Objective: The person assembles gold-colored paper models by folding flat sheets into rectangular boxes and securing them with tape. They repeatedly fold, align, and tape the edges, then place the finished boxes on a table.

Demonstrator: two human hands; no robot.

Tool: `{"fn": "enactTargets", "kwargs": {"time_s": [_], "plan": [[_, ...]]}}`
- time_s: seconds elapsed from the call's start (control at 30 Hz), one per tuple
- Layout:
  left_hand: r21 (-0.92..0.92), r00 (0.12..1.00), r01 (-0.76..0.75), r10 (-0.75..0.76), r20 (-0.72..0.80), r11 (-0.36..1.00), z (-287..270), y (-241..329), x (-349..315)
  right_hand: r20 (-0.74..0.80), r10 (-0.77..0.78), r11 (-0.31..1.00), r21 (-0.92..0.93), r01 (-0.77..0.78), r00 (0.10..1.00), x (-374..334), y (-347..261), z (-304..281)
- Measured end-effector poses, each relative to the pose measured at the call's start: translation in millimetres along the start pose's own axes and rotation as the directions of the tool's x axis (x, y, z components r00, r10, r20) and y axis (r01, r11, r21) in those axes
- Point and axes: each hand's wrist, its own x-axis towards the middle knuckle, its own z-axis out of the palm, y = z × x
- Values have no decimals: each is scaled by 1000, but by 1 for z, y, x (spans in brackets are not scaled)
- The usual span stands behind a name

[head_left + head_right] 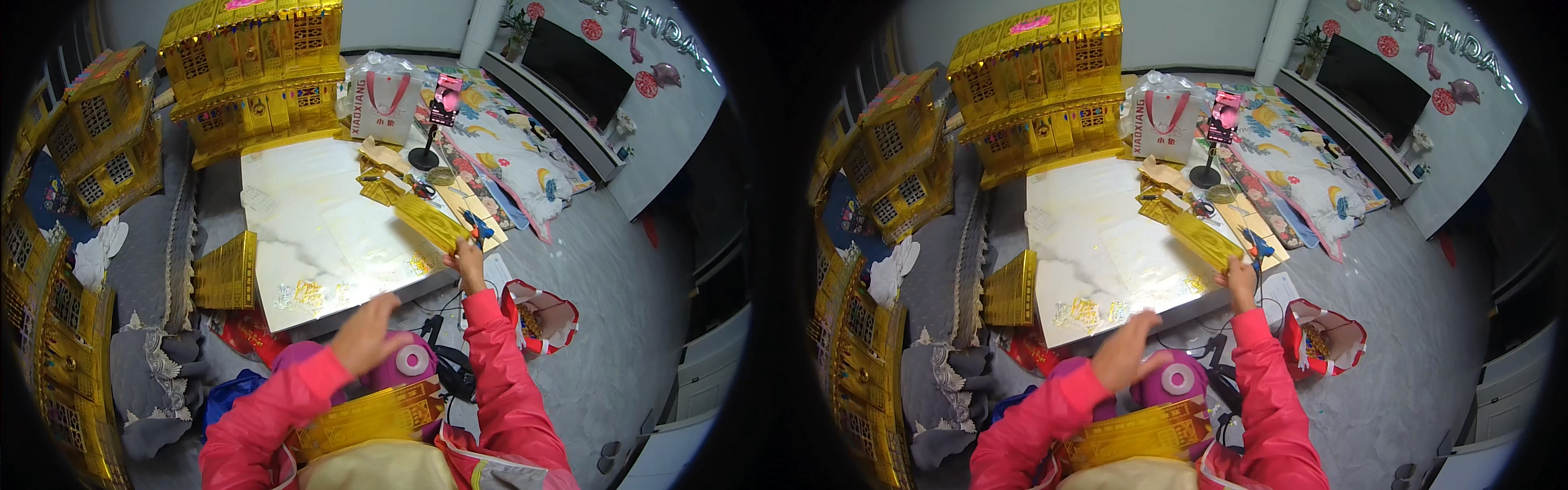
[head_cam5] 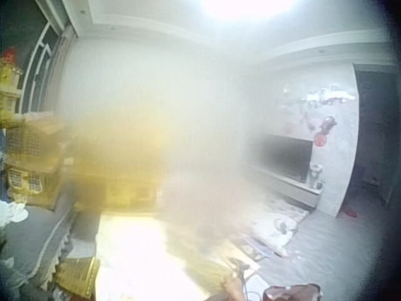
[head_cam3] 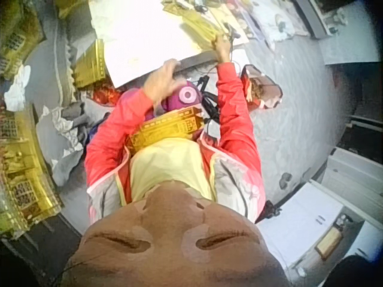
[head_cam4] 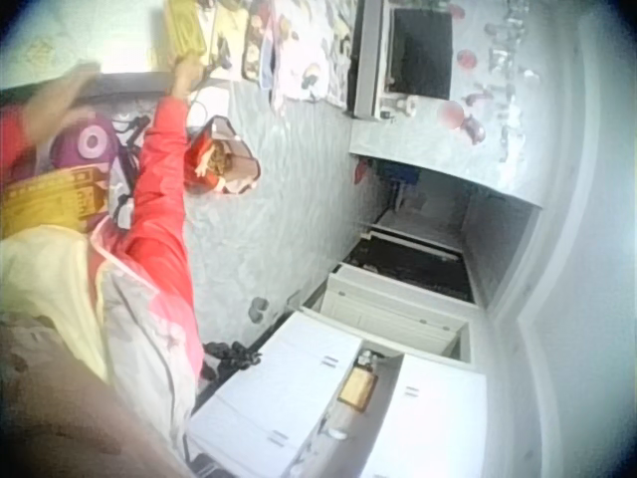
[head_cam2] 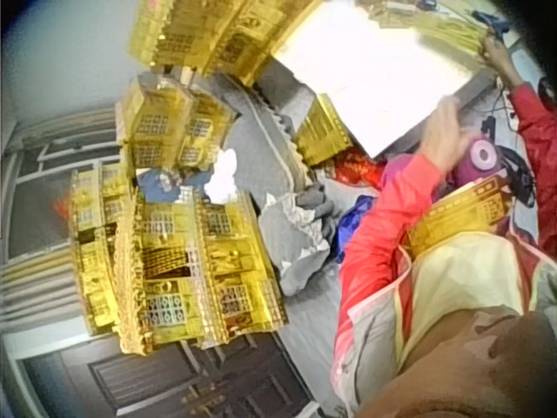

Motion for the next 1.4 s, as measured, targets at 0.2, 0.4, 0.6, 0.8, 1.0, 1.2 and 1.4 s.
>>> {"fn": "enactTargets", "kwargs": {"time_s": [0.2, 0.4, 0.6, 0.8, 1.0, 1.2, 1.4], "plan": [[68, 983, -149, 140, 118, 986, 34, 37, -40, -190, 194, 971, 174, -162, 962, 53, 72, -29], [61, 980, -97, 85, 178, 993, 20, 35, -49, -284, 119, 976, 211, -59, 952, 73, 82, -34], [5, 976, 9, -10, 218, 1000, 10, 36, -56, -279, 91, 983, 180, -41, 956, 78, 76, -30], [-6, 976, 83, -80, 202, 997, 0, 34, -60, -294, 125, 979, 192, -69, 948, 78, 74, -25], [-11, 981, 61, -58, 185, 998, -3, 33, -61, -278, 124, 974, 218, -63, 952, 78, 69, -29], [-2, 982, 50, -48, 184, 999, -2, 32, -62, -311, 129, 984, 155, -83, 942, 82, 64, -32], [-1, 980, 59, -57, 190, 998, -1, 31, -62, -341, 106, 991, 109, -73, 934, 91, 66, -36]]}}
